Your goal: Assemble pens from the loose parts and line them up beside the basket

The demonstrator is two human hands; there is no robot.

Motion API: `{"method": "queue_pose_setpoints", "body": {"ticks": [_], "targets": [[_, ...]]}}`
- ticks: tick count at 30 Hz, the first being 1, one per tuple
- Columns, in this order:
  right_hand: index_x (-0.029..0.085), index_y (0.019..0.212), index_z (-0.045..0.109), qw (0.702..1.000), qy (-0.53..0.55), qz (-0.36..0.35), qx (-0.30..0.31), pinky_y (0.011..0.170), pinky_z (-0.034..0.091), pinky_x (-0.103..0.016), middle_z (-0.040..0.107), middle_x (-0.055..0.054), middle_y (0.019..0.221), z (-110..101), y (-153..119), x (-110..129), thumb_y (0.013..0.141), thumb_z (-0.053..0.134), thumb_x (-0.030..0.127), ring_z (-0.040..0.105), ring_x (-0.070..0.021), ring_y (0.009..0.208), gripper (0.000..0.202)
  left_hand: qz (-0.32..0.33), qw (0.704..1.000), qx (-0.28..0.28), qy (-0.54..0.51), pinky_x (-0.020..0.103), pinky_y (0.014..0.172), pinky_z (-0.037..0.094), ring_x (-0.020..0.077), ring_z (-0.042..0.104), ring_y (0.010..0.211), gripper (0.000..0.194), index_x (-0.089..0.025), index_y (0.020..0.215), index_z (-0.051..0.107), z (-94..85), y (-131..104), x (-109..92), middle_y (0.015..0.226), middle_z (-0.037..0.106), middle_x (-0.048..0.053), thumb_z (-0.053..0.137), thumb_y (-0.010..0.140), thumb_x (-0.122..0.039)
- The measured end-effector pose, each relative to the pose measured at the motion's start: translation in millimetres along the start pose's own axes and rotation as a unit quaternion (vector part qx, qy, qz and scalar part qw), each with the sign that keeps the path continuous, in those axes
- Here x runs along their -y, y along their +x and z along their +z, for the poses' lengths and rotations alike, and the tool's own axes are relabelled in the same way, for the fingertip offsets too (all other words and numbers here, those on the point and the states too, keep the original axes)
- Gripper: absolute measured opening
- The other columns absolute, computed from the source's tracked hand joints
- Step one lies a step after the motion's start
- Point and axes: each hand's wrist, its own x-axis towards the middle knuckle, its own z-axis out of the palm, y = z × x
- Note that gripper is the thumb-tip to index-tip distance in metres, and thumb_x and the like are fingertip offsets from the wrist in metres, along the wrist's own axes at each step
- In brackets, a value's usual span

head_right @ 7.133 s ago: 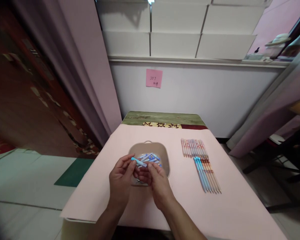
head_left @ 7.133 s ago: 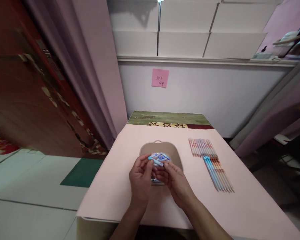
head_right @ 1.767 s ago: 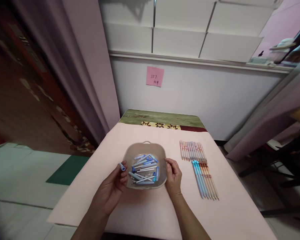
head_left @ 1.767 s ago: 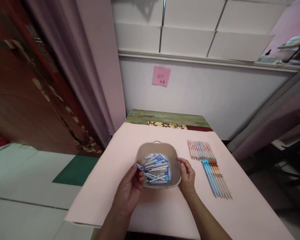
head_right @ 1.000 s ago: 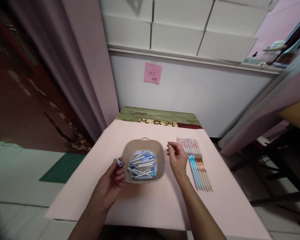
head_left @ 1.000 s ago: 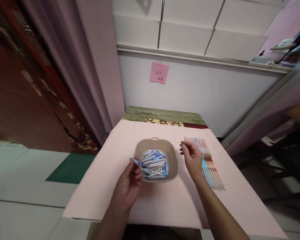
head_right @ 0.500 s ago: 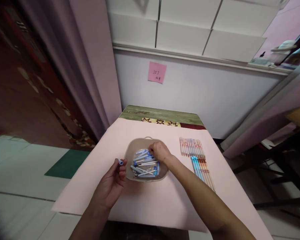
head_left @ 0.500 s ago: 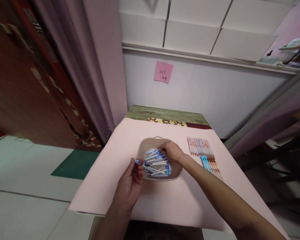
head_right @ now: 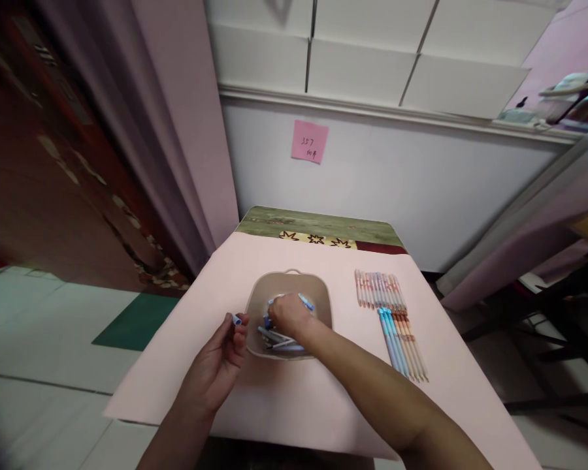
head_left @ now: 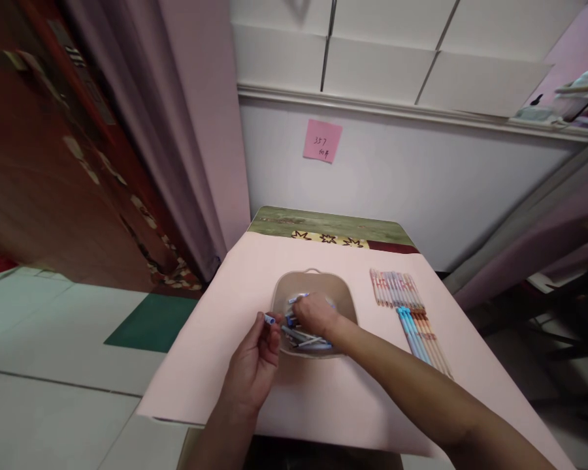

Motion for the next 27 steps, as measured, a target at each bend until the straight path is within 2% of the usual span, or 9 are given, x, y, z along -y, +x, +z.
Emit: {"method": "queue_pose_setpoints", "body": {"ticks": [3,6,10,13,16,18,21,24,27], "targets": [[0.012,0.079,0.067,0.999,-0.009,-0.028,0.016,0.067,0.048,-0.032,0.071,-0.018,0.086,-1.1,1.4,7.1,0.082,0.053,0.012,0.068,-0.0251,0.079,0.015,0.003,1.000,0.008,0.003,0.012,0.049,0.054,0.0070,0.063,0.054,0.018,-0.007,0.085,0.060,-1.2,1.0,0.6,0.076,0.067,0.009,0.044,0.092,-0.007],[0.012,0.095,0.062,1.000,-0.007,-0.024,0.016,0.072,0.048,-0.032,0.069,-0.018,0.096,-10.2,-1.6,2.0,0.086,0.050,0.019,0.066,-0.0243,0.085,0.017,-0.001,1.000,0.015,0.009,0.013,0.048,0.054,0.0070,0.062,0.055,0.017,-0.006,0.086,0.060,-1.3,0.8,1.4,0.077,0.067,0.009,0.044,0.092,-0.008],[0.013,0.116,0.049,0.997,-0.006,0.072,-0.008,0.068,0.044,-0.029,0.069,-0.014,0.094,-34.6,-7.7,-27.1,0.092,0.038,0.026,0.066,-0.0231,0.080,0.030,0.003,0.999,0.034,0.016,0.012,0.047,0.052,0.0062,0.060,0.054,0.019,-0.006,0.086,0.061,-1.8,0.1,0.9,0.077,0.066,0.009,0.043,0.092,-0.008],[0.011,0.125,0.043,0.988,-0.010,0.153,-0.029,0.069,0.041,-0.028,0.069,-0.014,0.098,-51.6,-11.7,-54.2,0.094,0.027,0.020,0.064,-0.0226,0.086,0.036,0.007,0.999,0.040,0.017,0.012,0.048,0.052,0.0060,0.060,0.055,0.020,-0.006,0.085,0.061,-1.4,0.2,1.0,0.076,0.066,0.008,0.043,0.092,-0.008],[0.011,0.118,0.051,0.980,-0.016,0.195,-0.027,0.071,0.040,-0.029,0.069,-0.016,0.098,-57.6,-15.7,-69.2,0.094,0.027,0.022,0.064,-0.0237,0.087,0.035,0.000,0.999,0.041,0.025,0.012,0.050,0.053,0.0066,0.061,0.056,0.019,-0.005,0.084,0.062,0.0,0.3,2.6,0.078,0.066,0.010,0.044,0.091,-0.007],[0.014,0.106,0.060,0.982,-0.015,0.189,-0.011,0.072,0.041,-0.029,0.070,-0.015,0.096,-54.9,-17.6,-68.9,0.094,0.032,0.028,0.065,-0.0234,0.087,0.033,-0.002,0.999,0.043,0.029,0.013,0.050,0.053,0.0067,0.061,0.056,0.019,-0.005,0.084,0.062,0.2,0.2,3.7,0.078,0.066,0.010,0.045,0.091,-0.007],[0.018,0.095,0.067,0.990,-0.004,0.138,0.015,0.072,0.042,-0.025,0.072,-0.011,0.096,-44.8,-17.2,-56.8,0.092,0.041,0.035,0.065,-0.0208,0.089,0.031,-0.002,0.999,0.038,0.026,0.013,0.050,0.053,0.0070,0.062,0.057,0.018,-0.005,0.085,0.062,-1.0,0.0,4.7,0.078,0.066,0.011,0.045,0.091,-0.007],[0.019,0.094,0.069,0.996,0.002,0.080,0.038,0.074,0.043,-0.023,0.072,-0.009,0.099,-32.7,-12.4,-40.0,0.088,0.049,0.032,0.066,-0.0194,0.092,0.025,0.005,0.999,0.027,0.022,0.013,0.050,0.053,0.0072,0.062,0.057,0.017,-0.006,0.085,0.062,-2.4,-0.6,4.5,0.079,0.067,0.011,0.046,0.090,-0.007],[0.017,0.097,0.070,0.998,-0.009,0.042,0.054,0.076,0.046,-0.026,0.072,-0.012,0.101,-22.4,-5.5,-27.7,0.084,0.055,0.025,0.066,-0.0226,0.092,0.022,0.012,0.999,0.028,0.022,0.014,0.050,0.053,0.0073,0.062,0.057,0.018,-0.006,0.086,0.062,-2.0,-1.6,3.6,0.079,0.066,0.011,0.045,0.091,-0.008]]}}
